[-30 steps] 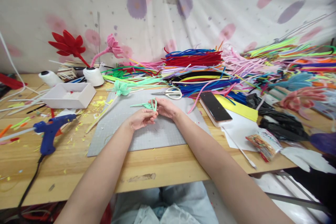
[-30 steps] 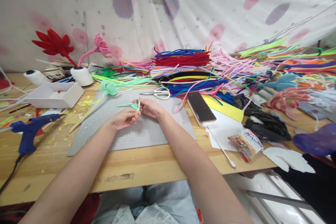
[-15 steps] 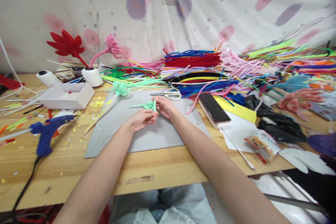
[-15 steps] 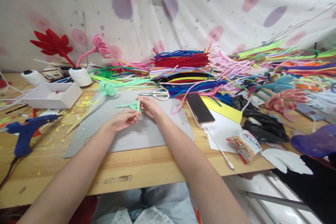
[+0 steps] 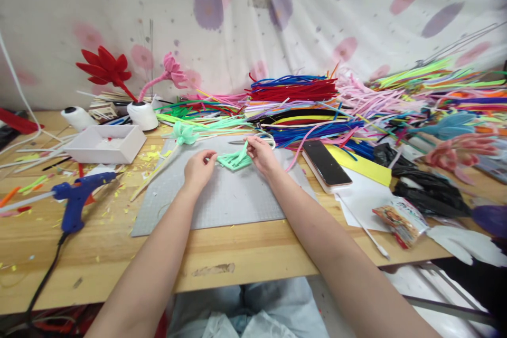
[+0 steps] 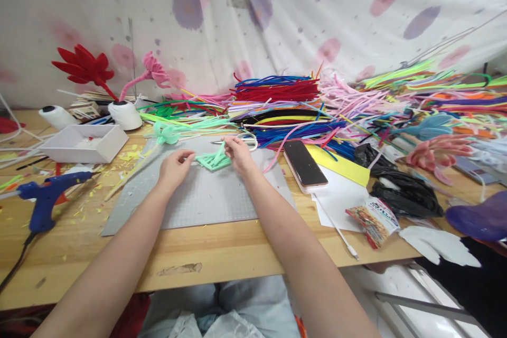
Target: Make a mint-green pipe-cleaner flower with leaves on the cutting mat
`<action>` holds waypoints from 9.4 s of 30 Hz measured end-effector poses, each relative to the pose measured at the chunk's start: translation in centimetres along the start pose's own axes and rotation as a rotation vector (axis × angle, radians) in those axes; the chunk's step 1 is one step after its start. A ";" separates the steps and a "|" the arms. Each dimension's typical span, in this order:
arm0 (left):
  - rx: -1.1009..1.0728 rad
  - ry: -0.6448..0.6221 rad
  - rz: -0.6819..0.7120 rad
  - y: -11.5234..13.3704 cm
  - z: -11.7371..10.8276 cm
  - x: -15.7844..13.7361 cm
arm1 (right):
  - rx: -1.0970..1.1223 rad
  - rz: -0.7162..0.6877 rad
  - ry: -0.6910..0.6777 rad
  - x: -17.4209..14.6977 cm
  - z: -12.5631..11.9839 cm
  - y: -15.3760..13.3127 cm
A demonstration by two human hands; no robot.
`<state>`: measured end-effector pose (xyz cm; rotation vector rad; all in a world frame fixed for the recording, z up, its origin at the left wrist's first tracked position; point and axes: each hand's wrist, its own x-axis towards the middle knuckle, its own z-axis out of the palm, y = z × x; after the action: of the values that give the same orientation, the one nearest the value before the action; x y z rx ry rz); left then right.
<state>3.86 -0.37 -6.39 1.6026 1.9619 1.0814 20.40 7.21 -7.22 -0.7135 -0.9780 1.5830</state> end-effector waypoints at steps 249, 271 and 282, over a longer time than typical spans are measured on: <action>-0.796 -0.212 -0.203 -1.4 2.2 0.8 | -0.537 -0.141 -0.346 -0.5 2.6 1.6; -0.149 -0.131 0.208 -1.8 2.2 0.5 | -0.418 -0.096 -0.379 -1.0 2.6 2.3; -0.097 -0.176 0.215 -1.6 1.9 0.3 | -0.455 -0.082 -0.376 -0.8 2.2 2.8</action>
<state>4.10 0.40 -8.74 1.8198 1.6300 1.0557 17.34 5.69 -8.66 -0.6792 -1.6580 1.4631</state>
